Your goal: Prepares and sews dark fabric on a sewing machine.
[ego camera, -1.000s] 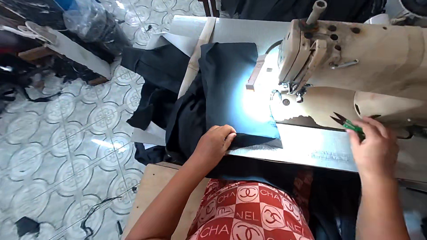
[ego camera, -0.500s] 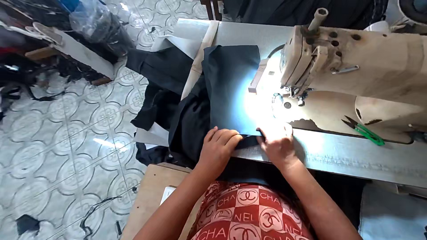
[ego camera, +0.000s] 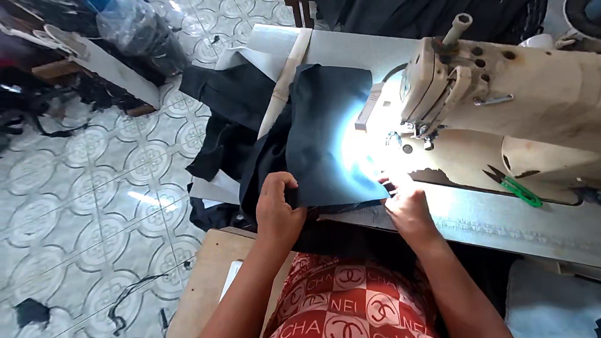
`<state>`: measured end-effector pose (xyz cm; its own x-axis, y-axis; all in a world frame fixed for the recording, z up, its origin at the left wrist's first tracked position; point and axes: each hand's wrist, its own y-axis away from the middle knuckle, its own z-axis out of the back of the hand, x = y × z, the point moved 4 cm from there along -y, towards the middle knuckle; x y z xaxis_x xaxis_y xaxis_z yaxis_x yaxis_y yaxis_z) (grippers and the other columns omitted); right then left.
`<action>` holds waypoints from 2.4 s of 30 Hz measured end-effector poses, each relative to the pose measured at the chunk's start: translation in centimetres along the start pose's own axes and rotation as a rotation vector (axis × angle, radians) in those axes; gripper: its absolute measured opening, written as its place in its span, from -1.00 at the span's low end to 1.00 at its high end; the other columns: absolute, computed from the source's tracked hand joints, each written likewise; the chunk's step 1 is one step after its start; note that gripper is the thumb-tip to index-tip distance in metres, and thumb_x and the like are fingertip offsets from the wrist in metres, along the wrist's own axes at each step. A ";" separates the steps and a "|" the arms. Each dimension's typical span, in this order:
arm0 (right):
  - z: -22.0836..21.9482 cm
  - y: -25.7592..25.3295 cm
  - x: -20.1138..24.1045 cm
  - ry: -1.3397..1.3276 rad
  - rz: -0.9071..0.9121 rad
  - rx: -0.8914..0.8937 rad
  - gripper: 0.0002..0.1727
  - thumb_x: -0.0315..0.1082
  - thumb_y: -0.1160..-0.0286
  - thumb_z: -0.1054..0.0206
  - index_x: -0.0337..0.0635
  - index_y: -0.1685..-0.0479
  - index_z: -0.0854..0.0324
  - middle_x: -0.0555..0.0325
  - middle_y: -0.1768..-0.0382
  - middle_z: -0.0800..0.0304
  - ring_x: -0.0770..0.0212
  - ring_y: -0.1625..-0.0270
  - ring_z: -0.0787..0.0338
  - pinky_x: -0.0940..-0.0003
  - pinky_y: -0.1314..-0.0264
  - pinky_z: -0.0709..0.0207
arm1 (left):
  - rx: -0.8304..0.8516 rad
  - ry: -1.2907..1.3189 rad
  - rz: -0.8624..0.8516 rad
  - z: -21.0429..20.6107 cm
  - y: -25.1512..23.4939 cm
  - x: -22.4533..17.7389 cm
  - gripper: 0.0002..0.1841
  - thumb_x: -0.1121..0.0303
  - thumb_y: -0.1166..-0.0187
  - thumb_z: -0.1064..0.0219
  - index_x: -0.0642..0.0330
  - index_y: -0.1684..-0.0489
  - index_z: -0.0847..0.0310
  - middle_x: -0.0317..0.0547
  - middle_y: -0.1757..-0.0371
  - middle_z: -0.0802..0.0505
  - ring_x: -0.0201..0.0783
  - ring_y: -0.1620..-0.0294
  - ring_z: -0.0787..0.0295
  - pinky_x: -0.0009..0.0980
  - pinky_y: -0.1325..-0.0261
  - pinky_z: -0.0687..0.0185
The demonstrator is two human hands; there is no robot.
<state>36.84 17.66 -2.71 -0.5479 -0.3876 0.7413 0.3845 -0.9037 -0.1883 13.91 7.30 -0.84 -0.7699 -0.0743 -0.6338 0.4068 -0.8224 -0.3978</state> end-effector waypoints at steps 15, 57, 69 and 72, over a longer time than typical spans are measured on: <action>-2.3 -3.3 1.3 -1.645 -0.234 0.446 -0.71 0.03 -0.68 -0.27 0.08 0.06 -0.77 0.25 0.18 -0.89 0.36 0.08 -0.88 0.33 -0.01 -0.80 | 0.293 0.158 0.045 -2.5 0.5 0.5 -0.82 0.42 -0.52 -0.40 0.30 0.03 -0.71 -0.06 0.13 -0.89 -0.29 0.11 -0.85 -0.30 -0.04 -0.80; 2.1 1.8 2.6 -0.534 -0.046 -0.240 -0.42 -0.58 -0.14 -0.37 -0.05 -0.30 -0.60 0.22 -0.21 -0.71 0.35 -0.21 -0.76 0.39 -0.21 -0.73 | 0.371 0.766 0.189 -1.4 2.8 -0.4 -0.38 0.55 -0.10 -0.67 0.33 -0.23 -0.54 -0.21 -0.13 -0.86 -0.42 -0.09 -0.85 -0.44 -0.19 -0.82; 2.3 5.5 1.2 -0.177 0.086 -0.275 -0.51 -0.52 -0.12 -0.36 -0.21 -0.19 -0.67 0.03 -0.10 -0.74 0.29 -0.28 -0.66 0.47 -0.38 -0.53 | -0.005 0.135 -0.030 -0.9 3.2 -0.4 -0.52 0.36 -0.16 -0.65 0.37 -0.01 -0.58 0.13 -0.05 -0.76 -0.27 -0.06 -0.75 -0.48 -0.14 -0.71; 2.3 5.5 1.1 -0.148 0.069 -0.291 -0.57 -0.50 -0.17 -0.35 -0.26 -0.15 -0.67 0.02 -0.09 -0.76 0.28 -0.25 -0.67 0.47 -0.36 -0.53 | -0.041 0.101 -0.115 -0.6 3.3 -1.1 -0.75 0.42 -0.18 -0.60 0.29 0.31 -0.65 0.06 0.10 -0.75 -0.36 0.05 -0.71 -0.65 0.01 -0.63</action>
<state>40.08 12.63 -1.40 -0.4063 -0.4381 0.8018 0.1767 -0.8987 -0.4014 16.37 5.00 -1.87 -0.7602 0.0774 -0.6450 0.3404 -0.7983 -0.4969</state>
